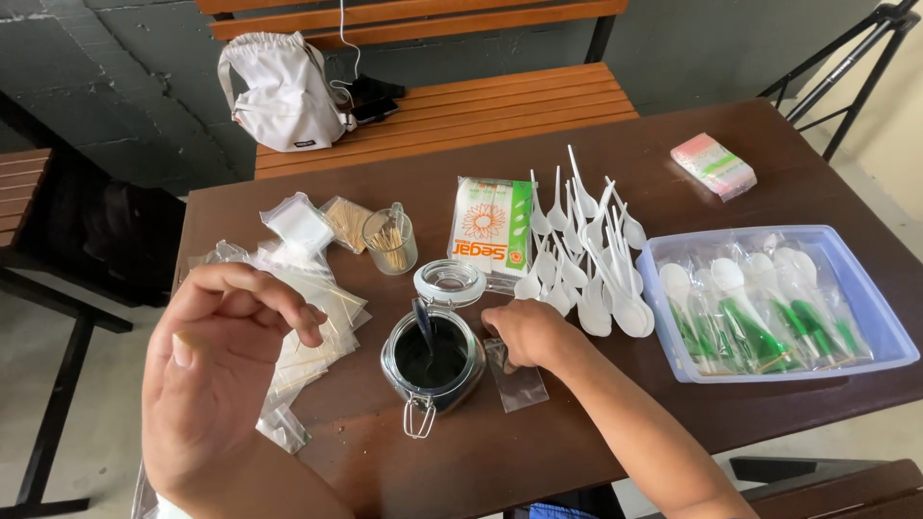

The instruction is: The person scoops green liquid from a glass jar using a metal spoon and transfers it into small clear plastic bags. They seal each bag and place it into a plastic container. The process is repeated multiple times.

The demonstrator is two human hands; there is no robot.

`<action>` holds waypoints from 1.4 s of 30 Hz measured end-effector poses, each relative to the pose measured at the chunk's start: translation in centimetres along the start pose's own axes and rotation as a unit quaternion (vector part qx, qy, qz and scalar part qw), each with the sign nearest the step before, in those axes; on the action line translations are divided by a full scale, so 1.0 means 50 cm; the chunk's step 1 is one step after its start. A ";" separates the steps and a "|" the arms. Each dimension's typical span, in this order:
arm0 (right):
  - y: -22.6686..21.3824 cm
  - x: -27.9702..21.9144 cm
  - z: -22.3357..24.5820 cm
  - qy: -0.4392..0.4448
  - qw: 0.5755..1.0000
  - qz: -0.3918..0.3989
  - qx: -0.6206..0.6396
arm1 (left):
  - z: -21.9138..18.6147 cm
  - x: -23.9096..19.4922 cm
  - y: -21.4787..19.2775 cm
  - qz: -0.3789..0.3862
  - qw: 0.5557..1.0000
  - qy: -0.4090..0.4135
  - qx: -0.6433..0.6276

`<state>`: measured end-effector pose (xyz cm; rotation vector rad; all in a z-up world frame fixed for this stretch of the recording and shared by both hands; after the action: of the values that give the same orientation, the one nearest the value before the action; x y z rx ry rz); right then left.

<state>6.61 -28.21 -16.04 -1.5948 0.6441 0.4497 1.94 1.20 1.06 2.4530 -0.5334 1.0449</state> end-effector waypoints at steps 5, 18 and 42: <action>0.008 -0.004 0.001 0.006 1.000 0.008 0.016 | -0.002 0.001 0.001 0.014 1.000 -0.002 0.014; -0.115 -0.246 -0.102 -0.180 0.960 -0.174 0.125 | 0.024 0.028 0.090 0.105 0.990 -0.045 0.084; -0.190 -0.291 -0.106 -0.301 0.786 -0.244 0.482 | 0.093 0.054 0.141 0.188 0.940 -0.139 0.248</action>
<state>1.15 -30.92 1.08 -0.5129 -0.0895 0.1519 2.88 -7.58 1.75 3.0541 -0.9614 1.0819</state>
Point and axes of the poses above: each hand's wrist, its own x-axis towards the middle knuckle, its own y-axis out of the palm, z = x × y, the point moved 3 cm from there along x, towards the middle knuckle, and after that the axes turned 15 degrees about y, right-handed, at the moved point
